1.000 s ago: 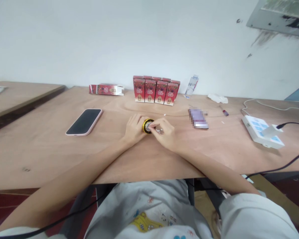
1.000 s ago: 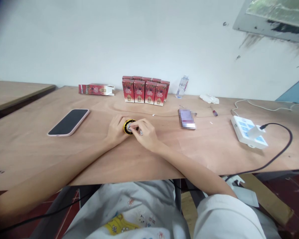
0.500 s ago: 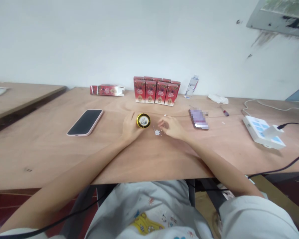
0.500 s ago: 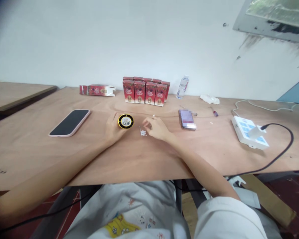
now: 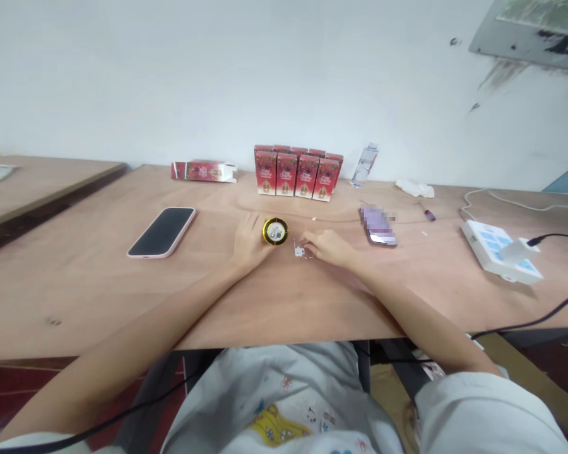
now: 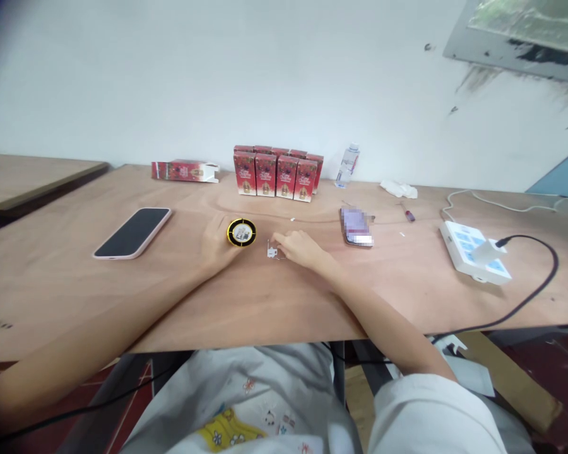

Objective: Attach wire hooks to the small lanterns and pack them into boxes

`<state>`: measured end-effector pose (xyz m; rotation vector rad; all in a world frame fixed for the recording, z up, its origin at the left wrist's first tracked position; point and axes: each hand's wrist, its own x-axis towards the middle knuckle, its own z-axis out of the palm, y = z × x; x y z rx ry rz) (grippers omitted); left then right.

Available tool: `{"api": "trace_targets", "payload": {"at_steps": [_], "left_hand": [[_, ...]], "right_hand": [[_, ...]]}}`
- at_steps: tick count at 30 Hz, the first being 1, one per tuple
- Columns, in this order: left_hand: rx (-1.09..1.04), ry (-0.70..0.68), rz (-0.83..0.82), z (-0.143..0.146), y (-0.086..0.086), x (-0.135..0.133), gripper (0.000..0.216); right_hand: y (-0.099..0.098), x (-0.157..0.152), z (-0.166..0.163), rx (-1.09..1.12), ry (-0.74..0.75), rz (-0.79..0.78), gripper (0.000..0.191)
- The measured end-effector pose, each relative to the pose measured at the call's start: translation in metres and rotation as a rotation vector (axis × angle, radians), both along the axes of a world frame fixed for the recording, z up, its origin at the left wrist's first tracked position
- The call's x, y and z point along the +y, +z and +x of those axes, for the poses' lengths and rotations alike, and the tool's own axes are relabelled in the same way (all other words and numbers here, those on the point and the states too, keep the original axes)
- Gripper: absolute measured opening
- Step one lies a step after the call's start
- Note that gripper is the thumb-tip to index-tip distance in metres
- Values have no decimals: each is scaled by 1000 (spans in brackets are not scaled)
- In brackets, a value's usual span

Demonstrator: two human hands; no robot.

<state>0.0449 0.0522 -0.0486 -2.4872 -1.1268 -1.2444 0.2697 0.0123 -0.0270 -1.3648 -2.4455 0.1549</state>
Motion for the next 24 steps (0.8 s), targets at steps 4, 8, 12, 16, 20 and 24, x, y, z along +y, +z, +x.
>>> {"api": "trace_targets", "payload": {"at_steps": [4,8,12,16,20,24], "left_hand": [[6,8,28,1,0,-1,23],[23,-17,101,4,-1,-2,22],[31,-54,171,8,1,-8,24],[31,-117,232,11,6,-15,28],[43,-126,248,12,8,-17,29],[48,-133,219,11,7,-17,29]], "right_hand": [[1,-5,-2,186,13,104,13],[5,-16,-18,734,-38,223,7],[7,-30,-39,905,-56,245,11],[5,-38,-50,822,-54,326,7],[1,-38,-53,772,-26,369,4],[2,-39,-54,771,-17,401,4]]}}
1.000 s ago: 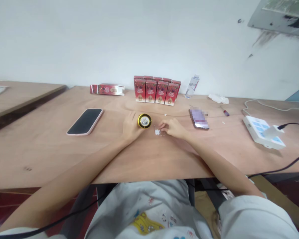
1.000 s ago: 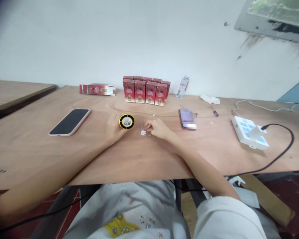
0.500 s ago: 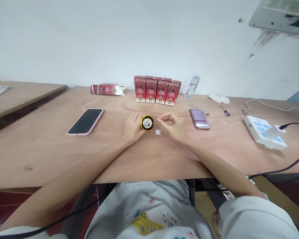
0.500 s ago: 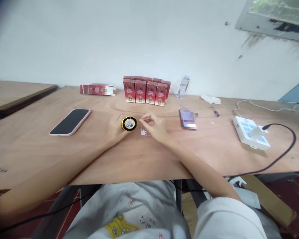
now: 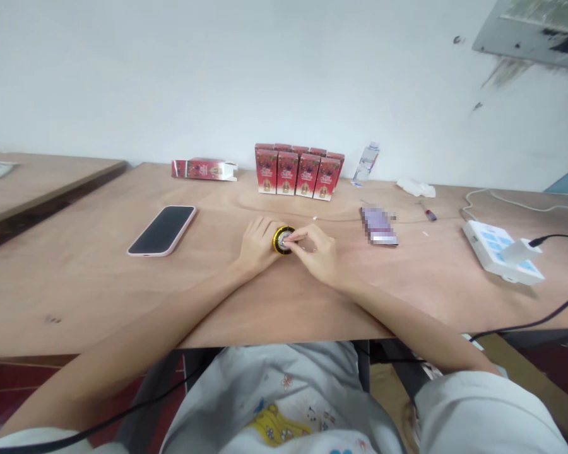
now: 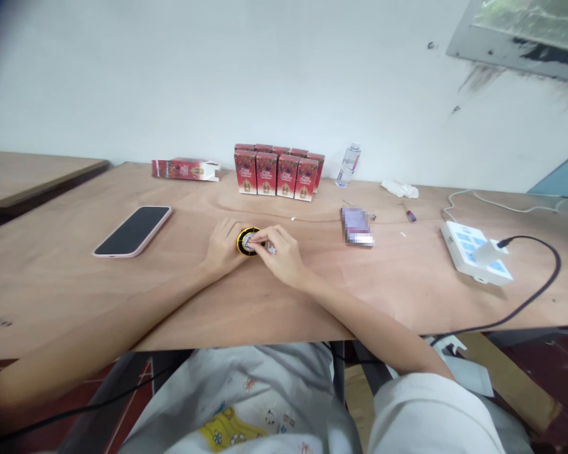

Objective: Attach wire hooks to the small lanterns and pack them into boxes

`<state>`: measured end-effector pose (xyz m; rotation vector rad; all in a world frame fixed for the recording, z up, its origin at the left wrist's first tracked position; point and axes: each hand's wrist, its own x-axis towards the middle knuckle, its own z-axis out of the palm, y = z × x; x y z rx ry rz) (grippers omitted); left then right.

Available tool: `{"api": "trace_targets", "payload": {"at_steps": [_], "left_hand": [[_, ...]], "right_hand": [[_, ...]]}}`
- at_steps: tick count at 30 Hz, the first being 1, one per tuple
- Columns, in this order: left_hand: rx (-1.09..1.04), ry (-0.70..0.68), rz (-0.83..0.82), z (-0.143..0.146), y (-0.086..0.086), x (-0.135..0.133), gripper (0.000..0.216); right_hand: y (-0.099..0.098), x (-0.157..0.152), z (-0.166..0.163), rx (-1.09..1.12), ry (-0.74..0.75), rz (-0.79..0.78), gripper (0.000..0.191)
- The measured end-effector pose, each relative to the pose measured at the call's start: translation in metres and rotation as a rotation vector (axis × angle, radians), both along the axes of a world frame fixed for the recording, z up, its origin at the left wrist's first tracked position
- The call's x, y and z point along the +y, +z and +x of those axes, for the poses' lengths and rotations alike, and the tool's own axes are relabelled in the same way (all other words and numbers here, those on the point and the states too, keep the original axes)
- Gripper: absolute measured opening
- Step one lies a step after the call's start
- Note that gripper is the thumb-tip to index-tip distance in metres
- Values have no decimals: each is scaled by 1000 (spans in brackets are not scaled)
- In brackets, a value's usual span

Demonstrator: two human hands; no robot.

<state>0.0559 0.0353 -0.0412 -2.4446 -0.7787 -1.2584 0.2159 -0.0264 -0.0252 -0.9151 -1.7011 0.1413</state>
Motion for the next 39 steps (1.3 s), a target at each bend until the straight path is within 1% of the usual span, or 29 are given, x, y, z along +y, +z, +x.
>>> {"api": "trace_targets", "payload": {"at_steps": [4,7,11,15,17,20,22,24,26,29,31,33,35,39], "left_hand": [[-3,-12,-2,0,0,-1,28],[11,-4,-10,0,-2,0,28],[77,31,-13,-1,-3,1,30],[114,31,19,-1,-4,2,29],[118,39,-1,-1,-5,2,28],[86,42,-30,-2,-6,5,26],[36,69,-63,-4,-6,8,25],[-34,111,-122,-6,-7,12,23],[-128,153,-184,-7,-7,15,24],[-258,196,-263,-7,-7,17,29],[-311,206,-307,-7,-6,16,34],[-342,200,-347,-6,-4,15,38],[-346,192,-379,-5,-3,13,41],[-310,229,-398,-2,-1,11,48]], "right_hand": [[2,3,0,40,-67,-15,7],[0,8,1,95,-74,-95,12],[-5,11,0,165,5,-237,17],[-9,13,-1,194,37,-318,21],[-10,15,0,200,67,-341,25],[-10,22,8,203,169,-347,31],[-9,28,19,198,162,-303,27],[-7,32,31,130,73,-236,18],[-7,36,42,-42,9,-221,11],[-9,40,51,-361,53,-309,13],[-11,41,51,-500,95,-346,19],[-14,42,49,-552,110,-348,18],[-15,43,47,-546,119,-348,13],[-16,42,45,-412,128,-386,12]]}}
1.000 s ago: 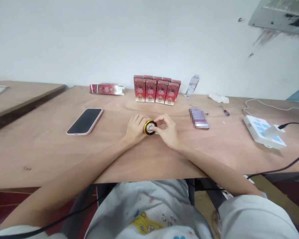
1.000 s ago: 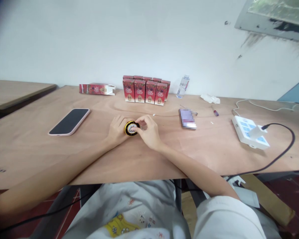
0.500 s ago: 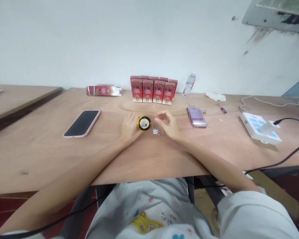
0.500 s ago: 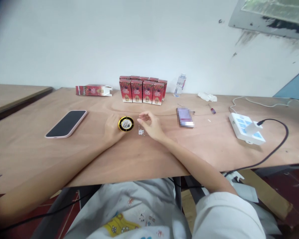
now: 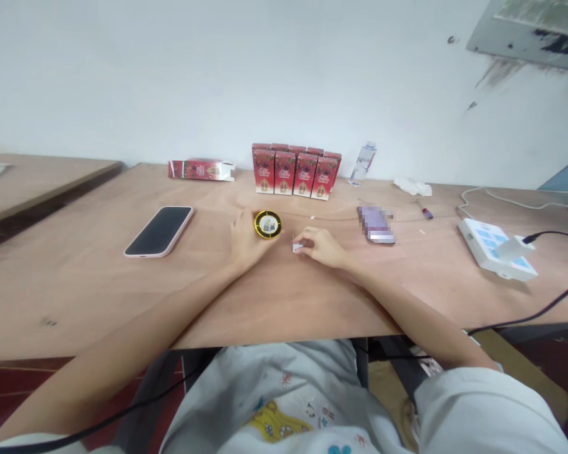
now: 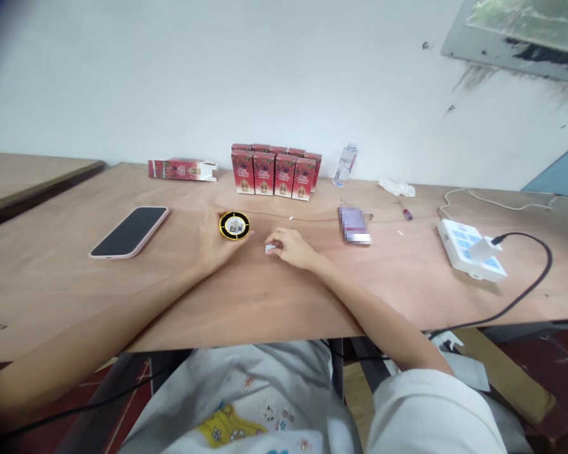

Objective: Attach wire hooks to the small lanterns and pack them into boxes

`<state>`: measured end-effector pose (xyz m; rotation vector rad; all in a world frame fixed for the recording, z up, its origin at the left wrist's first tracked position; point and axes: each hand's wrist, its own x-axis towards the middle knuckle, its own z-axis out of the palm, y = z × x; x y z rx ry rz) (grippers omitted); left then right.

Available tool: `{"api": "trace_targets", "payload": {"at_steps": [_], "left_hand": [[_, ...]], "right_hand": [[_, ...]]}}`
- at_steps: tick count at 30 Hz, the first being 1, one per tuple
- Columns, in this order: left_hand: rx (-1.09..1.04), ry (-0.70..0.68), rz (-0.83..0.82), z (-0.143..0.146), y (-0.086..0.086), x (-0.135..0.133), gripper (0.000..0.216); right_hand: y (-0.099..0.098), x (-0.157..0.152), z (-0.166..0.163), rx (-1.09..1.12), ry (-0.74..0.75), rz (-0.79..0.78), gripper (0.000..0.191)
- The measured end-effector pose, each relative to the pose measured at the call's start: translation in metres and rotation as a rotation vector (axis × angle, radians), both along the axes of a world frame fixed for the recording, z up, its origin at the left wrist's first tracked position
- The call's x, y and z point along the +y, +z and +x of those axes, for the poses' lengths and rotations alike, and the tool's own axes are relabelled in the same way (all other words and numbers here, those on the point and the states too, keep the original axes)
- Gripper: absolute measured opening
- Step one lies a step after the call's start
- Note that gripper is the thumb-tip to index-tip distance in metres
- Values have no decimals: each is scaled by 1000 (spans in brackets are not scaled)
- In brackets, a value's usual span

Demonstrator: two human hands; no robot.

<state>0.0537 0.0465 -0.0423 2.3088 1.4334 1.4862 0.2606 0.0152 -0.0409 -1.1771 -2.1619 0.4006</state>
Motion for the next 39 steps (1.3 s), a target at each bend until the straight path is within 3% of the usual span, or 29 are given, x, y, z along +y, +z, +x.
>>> {"api": "trace_targets", "payload": {"at_steps": [7,13,18,30,39], "left_hand": [[109,-48,18,1,-2,-1,43],[263,-113,182,-1,-3,-3,34],[308,-206,291,-1,-2,-6,33],[320,-173,318,-1,-2,-6,36],[348,-205,378,0,-3,-5,37]], "right_hand": [[3,-6,-11,476,-42,29,9],[5,-11,-19,713,-24,63,15],[7,-15,-22,706,-16,124,14],[6,-18,-24,766,-82,30,12],[14,-34,-29,494,-175,333,10]]}}
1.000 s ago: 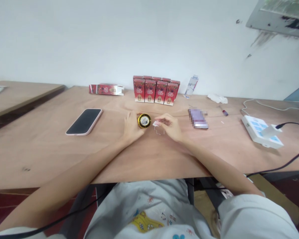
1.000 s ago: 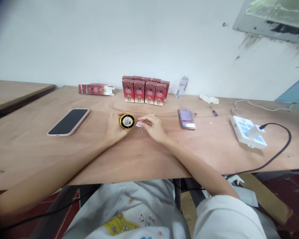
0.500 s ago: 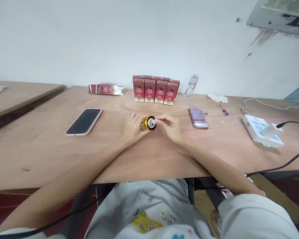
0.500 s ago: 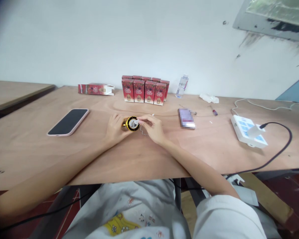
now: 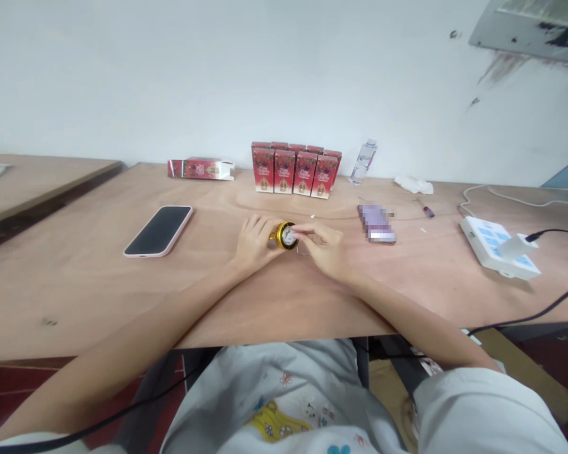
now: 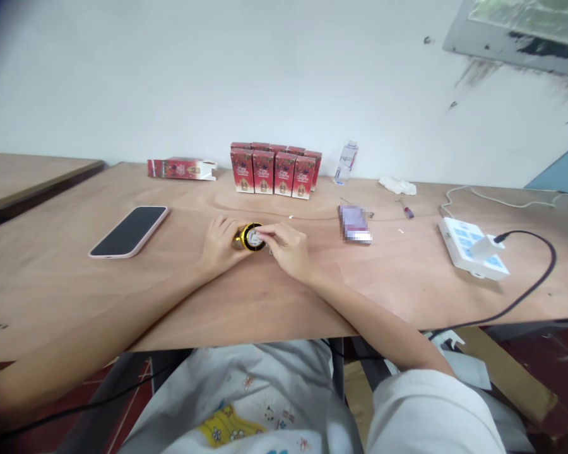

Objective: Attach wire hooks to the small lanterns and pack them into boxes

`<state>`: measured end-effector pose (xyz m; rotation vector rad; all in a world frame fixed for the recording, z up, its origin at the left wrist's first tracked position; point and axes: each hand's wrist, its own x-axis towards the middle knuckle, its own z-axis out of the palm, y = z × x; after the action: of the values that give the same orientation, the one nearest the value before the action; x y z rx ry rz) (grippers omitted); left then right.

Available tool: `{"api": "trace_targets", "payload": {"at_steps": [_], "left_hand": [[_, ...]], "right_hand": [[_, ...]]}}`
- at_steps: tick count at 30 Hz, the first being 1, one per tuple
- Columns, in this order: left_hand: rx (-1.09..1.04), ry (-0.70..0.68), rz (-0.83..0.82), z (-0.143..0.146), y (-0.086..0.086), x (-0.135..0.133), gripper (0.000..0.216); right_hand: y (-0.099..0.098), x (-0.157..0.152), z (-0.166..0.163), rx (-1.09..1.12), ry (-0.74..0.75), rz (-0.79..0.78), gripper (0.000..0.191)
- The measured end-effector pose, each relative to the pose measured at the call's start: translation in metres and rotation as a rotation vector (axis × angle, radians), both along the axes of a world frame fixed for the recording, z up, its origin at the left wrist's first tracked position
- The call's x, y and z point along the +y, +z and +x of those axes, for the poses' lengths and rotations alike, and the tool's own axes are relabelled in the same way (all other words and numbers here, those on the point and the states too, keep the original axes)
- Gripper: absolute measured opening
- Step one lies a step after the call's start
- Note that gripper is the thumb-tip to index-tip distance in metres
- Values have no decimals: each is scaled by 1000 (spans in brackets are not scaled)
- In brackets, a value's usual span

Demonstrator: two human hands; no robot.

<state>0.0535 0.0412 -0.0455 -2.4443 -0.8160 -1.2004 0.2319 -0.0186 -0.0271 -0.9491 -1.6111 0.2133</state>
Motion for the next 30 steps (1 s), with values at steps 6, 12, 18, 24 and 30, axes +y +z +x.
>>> {"api": "trace_targets", "payload": {"at_steps": [6,12,18,24,30], "left_hand": [[-7,-30,47,1,-1,-1,37],[-18,-16,7,0,1,-1,37],[-35,-38,60,0,1,-1,38],[-13,-12,13,0,0,-1,39],[-23,-11,21,0,1,-2,36]], "right_hand": [[3,-2,0,-57,24,49,9],[0,2,0,38,70,-10,7],[-5,5,-2,169,111,-68,7],[-2,1,-4,149,103,-40,7],[-1,-3,0,-220,6,174,19]]}}
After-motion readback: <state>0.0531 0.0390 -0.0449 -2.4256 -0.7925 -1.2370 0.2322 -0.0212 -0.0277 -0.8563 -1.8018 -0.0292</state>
